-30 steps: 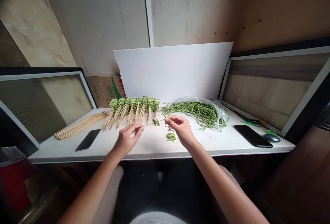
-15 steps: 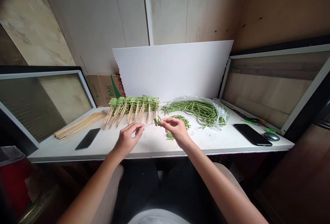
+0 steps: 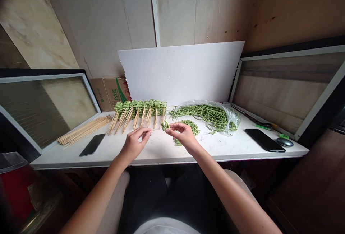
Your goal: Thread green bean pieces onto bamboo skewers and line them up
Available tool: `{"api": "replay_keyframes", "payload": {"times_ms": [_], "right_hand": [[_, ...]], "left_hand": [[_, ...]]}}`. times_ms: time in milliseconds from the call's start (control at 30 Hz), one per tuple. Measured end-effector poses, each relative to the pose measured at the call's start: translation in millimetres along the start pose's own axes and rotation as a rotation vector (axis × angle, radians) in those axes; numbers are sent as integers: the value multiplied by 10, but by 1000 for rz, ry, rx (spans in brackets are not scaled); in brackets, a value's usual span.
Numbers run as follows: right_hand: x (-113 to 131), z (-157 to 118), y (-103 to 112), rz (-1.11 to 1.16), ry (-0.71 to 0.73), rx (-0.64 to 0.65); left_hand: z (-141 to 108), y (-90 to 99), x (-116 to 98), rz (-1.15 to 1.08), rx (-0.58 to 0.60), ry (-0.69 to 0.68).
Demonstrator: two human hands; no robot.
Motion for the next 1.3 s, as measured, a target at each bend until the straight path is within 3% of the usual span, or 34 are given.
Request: {"api": "replay_keyframes", "payload": {"times_ms": [267, 700, 967, 1300], "right_hand": [[-12, 15, 35, -32, -13, -18], [30, -3, -50, 150, -32, -24], [66, -18, -82, 97, 1, -19], [30, -33, -80, 127, -2, -69]], "left_hand": [[-6, -36, 9, 6, 34, 9], [-24, -55, 36, -58, 19, 40], [-31, -141, 49, -147, 106, 100], [-26, -103, 9, -90, 72, 78]]}}
Point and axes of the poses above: each hand's wrist, its own z-axis towards the middle knuckle, its own y-axis out of the back of the hand, x = y × z, the point moved 10 cm from there along z, towards the middle knuckle, and after that the axes turned 5 degrees about y, right-handed, at the moved point
